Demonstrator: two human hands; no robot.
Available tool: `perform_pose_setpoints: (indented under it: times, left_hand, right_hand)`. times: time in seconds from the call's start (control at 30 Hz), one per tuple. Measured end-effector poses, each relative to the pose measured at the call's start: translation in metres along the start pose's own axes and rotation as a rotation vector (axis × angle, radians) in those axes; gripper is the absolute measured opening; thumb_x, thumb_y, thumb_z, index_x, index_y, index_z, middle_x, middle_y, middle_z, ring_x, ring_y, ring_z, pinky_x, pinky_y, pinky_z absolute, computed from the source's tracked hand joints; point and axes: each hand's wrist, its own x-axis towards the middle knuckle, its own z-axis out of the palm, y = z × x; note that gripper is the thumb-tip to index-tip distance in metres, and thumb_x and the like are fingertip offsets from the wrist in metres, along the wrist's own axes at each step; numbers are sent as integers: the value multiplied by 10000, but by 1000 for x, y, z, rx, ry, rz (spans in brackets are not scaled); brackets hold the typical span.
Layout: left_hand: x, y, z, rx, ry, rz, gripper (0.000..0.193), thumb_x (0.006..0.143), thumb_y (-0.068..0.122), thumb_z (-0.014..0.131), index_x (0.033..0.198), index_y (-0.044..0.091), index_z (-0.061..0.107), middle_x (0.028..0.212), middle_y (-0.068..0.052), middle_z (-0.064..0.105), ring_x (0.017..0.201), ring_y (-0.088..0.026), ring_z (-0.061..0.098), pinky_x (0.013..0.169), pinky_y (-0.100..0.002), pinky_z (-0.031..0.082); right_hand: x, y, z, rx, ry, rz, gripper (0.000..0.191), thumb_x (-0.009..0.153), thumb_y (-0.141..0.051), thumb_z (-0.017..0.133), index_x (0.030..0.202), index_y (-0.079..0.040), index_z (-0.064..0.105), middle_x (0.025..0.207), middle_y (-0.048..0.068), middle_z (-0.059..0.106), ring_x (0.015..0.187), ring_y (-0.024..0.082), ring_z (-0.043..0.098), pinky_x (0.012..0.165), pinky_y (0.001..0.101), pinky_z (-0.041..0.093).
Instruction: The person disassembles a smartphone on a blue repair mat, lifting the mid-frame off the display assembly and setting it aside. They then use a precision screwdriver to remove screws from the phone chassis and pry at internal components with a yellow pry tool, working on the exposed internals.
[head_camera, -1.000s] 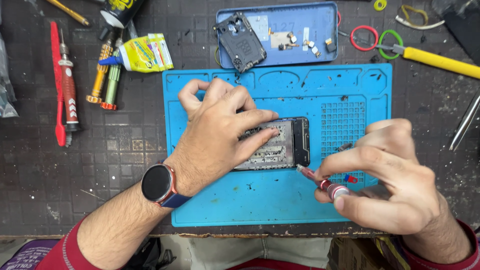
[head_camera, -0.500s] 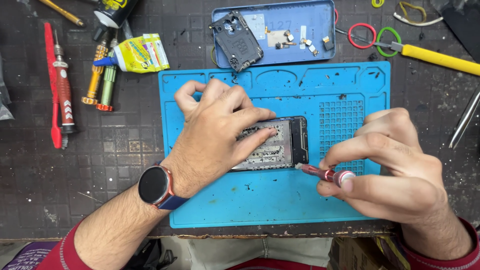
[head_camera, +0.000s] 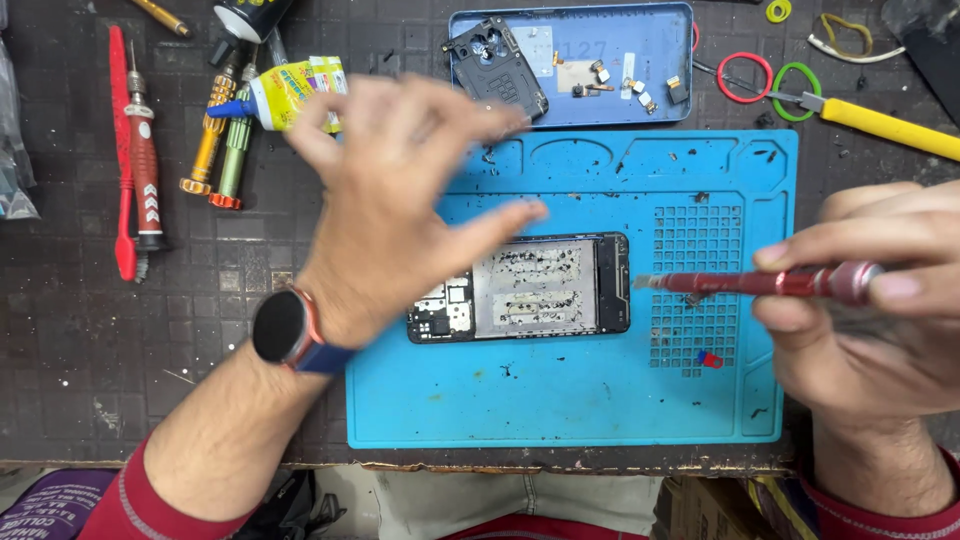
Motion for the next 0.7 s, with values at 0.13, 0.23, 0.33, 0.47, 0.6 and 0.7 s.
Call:
perform_pose_setpoints:
  times: [0.13,0.23,0.33,0.47,0.6,0.7]
  left_hand:
    - [9,-27,-8,6,80,-18,729,863,449,910,1383,81,555,1368,-88,566,1300,-301,431,1084,-503,188]
    - [10,-36,-8,-3,75,-18,794,862,419,916,1447,69,508,1453,-97,539,1351,-286,404,1117,-466,213]
    - [8,-36,-5,-27,26,14,715,923,346,885,1488,100,524,1470,-74,527,1384,-264,401,1146,-437,235]
    - [10,-35,-1,42,-13,78,584,983,273,867,1471,119,586,1485,-91,521,1409,-295,406,1129,-505,196]
    - [13,-35,0,53,-11,113,345,995,204,840,1315,193,712,1527,-79,526,1427,-290,402,1127,-531,186]
    - [11,-35,-1,46,-38,145,261,971,200,828,1219,178,749,1515,-70,554,1440,-290,416,1127,-569,162]
  right_hand:
    - [-13,4,-3,-14,57,141,412,1005,-230,748,1229,-107,426,983,129,701,806,134,587,715,249,492]
    - [-18,5,-5,-23,72,211,396,1028,-223,731,1249,-96,429,1007,131,696,827,133,591,737,246,496]
    - [-19,7,-5,-21,79,253,379,1051,-216,715,1268,-86,432,1031,133,690,848,132,595,759,243,500]
    - [-19,10,-8,-39,96,289,359,1083,-208,692,1294,-72,437,1063,136,683,875,131,600,789,239,505]
    - [-18,12,-9,-43,108,310,339,1114,-199,670,1320,-58,441,1096,138,676,903,130,606,818,236,510]
    - [-18,10,-9,-46,110,324,325,1137,-192,654,1340,-48,444,1120,140,670,924,129,610,841,233,514]
